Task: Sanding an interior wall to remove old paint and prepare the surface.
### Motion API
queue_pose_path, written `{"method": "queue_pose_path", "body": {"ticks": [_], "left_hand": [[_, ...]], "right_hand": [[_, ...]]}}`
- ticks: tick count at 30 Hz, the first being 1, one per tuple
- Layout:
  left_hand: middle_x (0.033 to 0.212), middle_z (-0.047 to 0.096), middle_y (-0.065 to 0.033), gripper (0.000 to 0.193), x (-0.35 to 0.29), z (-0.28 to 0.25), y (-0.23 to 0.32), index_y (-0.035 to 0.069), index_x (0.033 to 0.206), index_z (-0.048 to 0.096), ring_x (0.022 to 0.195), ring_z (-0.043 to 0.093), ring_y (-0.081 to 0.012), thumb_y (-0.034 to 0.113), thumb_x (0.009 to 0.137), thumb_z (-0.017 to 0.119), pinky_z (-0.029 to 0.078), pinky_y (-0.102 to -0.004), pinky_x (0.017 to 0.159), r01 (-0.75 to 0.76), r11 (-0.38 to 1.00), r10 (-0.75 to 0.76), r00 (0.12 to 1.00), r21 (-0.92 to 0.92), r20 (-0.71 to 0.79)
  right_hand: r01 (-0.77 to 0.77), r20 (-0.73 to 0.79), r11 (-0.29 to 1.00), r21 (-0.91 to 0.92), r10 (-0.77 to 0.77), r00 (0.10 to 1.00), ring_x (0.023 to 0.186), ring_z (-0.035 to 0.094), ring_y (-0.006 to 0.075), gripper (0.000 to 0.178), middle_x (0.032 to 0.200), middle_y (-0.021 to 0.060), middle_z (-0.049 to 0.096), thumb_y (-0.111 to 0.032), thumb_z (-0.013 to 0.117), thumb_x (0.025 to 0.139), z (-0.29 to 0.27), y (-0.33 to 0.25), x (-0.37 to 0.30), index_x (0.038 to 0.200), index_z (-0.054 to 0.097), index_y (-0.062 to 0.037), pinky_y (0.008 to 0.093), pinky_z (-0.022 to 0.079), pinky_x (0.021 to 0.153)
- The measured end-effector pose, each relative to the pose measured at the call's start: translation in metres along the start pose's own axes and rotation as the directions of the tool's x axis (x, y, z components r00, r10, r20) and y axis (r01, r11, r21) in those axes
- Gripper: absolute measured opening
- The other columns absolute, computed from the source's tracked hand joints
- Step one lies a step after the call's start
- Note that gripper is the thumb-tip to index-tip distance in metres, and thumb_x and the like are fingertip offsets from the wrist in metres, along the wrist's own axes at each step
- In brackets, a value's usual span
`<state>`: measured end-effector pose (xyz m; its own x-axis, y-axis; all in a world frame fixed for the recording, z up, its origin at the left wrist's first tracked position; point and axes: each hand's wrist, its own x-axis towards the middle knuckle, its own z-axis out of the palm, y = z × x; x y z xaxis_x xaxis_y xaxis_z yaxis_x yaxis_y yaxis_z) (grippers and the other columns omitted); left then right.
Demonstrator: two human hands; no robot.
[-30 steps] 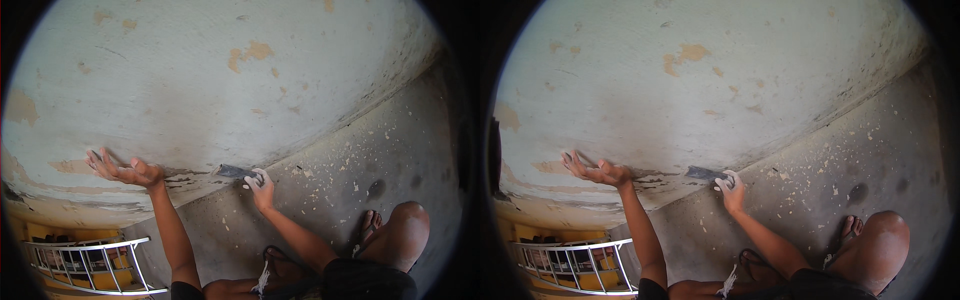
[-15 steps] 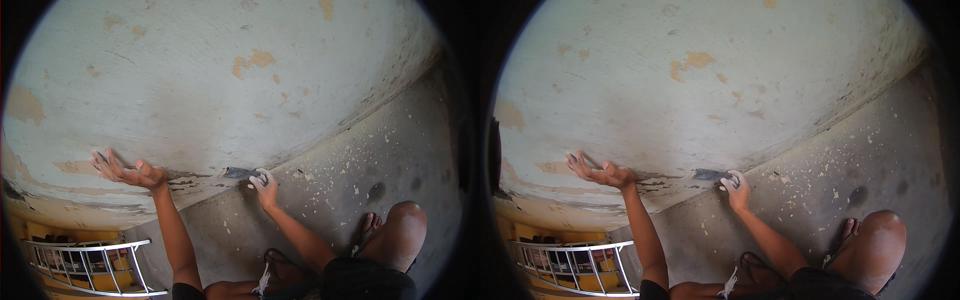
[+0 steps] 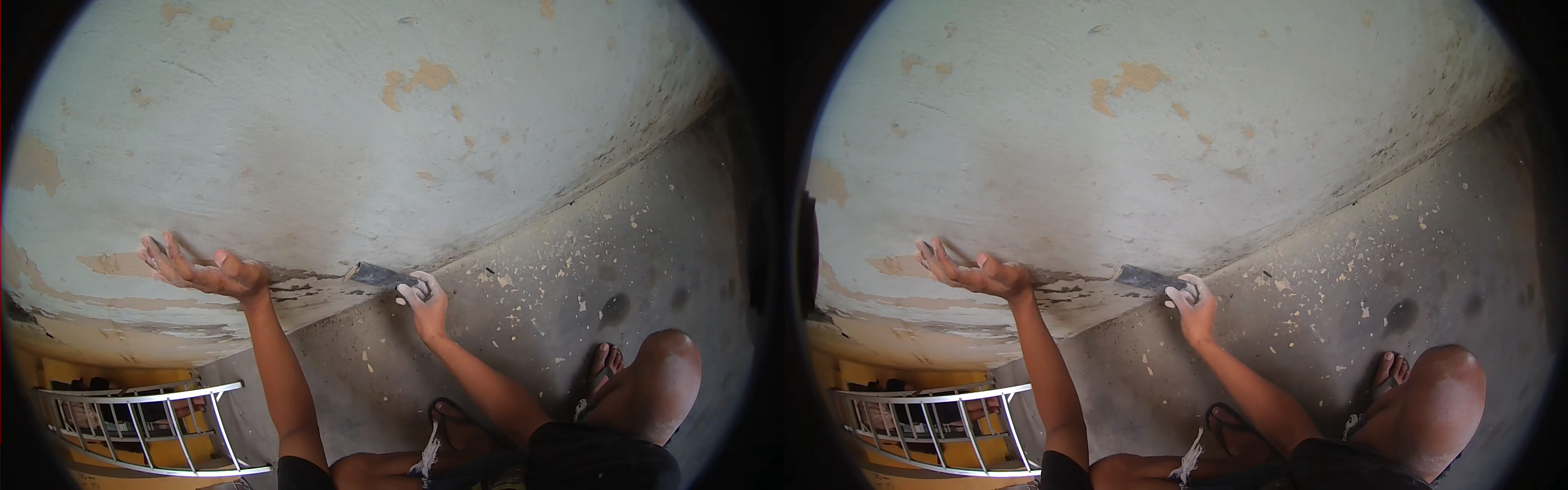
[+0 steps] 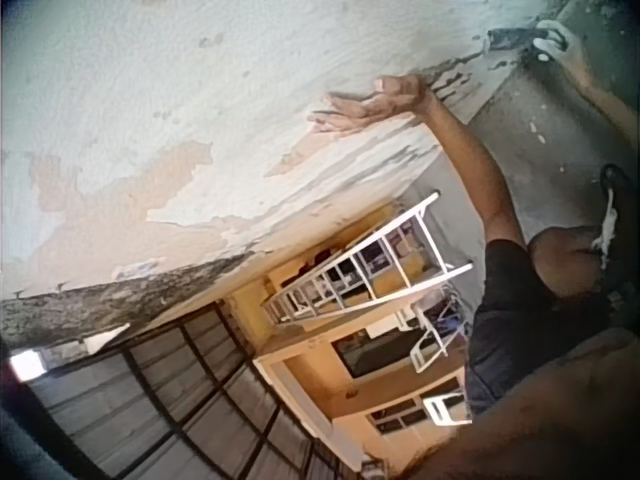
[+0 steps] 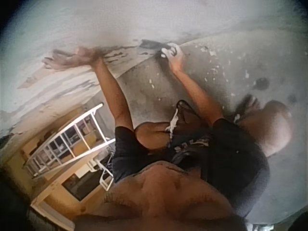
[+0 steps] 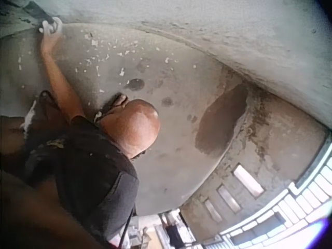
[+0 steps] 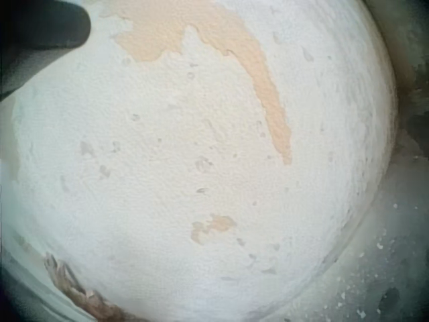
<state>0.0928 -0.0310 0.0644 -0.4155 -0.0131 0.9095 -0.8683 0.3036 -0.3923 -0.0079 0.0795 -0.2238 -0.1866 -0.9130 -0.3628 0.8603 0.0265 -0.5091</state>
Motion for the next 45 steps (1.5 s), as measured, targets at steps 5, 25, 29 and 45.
{"method": "queue_pose_path", "body": {"ticks": [5,25,29,45], "left_hand": [[0.149,0.033,-0.0186,0.056,-0.005,0.002,-0.004,0.006,0.140,0.038,0.143,0.022,-0.0396,0.036,0.092,0.034,0.004,-0.0627,0.115,-0.028,1.000,0.028,1.000,-0.007,-0.001],[0.148,0.033,-0.0203,0.056,-0.005,0.001,-0.001,0.005,0.139,0.038,0.142,0.023,-0.0396,0.035,0.092,0.034,0.010,-0.0601,0.116,-0.018,1.000,0.018,1.000,-0.016,-0.004],[0.149,0.032,-0.0203,0.056,0.004,-0.005,0.005,0.005,0.139,0.039,0.143,0.022,-0.0392,0.035,0.092,0.034,0.008,-0.0600,0.116,0.006,1.000,-0.006,1.000,-0.013,0.012],[0.150,0.032,-0.0202,0.056,-0.003,-0.003,0.002,0.006,0.139,0.040,0.143,0.022,-0.0403,0.036,0.092,0.034,0.005,-0.0595,0.116,-0.002,1.000,0.002,1.000,-0.012,0.007]], "right_hand": [[0.007,-0.053,1.000,-0.015,-0.008,0.999,0.083,0.061,0.0096,0.036,0.099,0.0090,0.062,0.001,0.070,0.085,-0.022,0.017,0.005,0.116,0.052,0.0051,0.0263,0.060,0.069],[-0.015,-0.032,0.998,0.058,0.017,0.999,0.085,0.064,0.0125,0.036,0.099,0.0108,0.064,0.002,0.073,0.081,-0.012,0.008,0.006,0.112,0.055,0.0047,0.0275,0.060,0.071],[-0.015,0.060,0.995,0.096,0.010,0.998,0.082,0.063,0.0102,0.033,0.091,0.0069,0.063,0.003,0.072,0.081,0.024,-0.019,-0.003,0.110,0.056,0.0042,0.0257,0.059,0.070],[-0.020,0.045,0.999,0.034,0.019,0.999,0.083,0.063,0.0097,0.033,0.097,0.0075,0.064,0.003,0.072,0.081,-0.014,-0.007,0.009,0.110,0.056,0.0038,0.0247,0.059,0.070]]}}
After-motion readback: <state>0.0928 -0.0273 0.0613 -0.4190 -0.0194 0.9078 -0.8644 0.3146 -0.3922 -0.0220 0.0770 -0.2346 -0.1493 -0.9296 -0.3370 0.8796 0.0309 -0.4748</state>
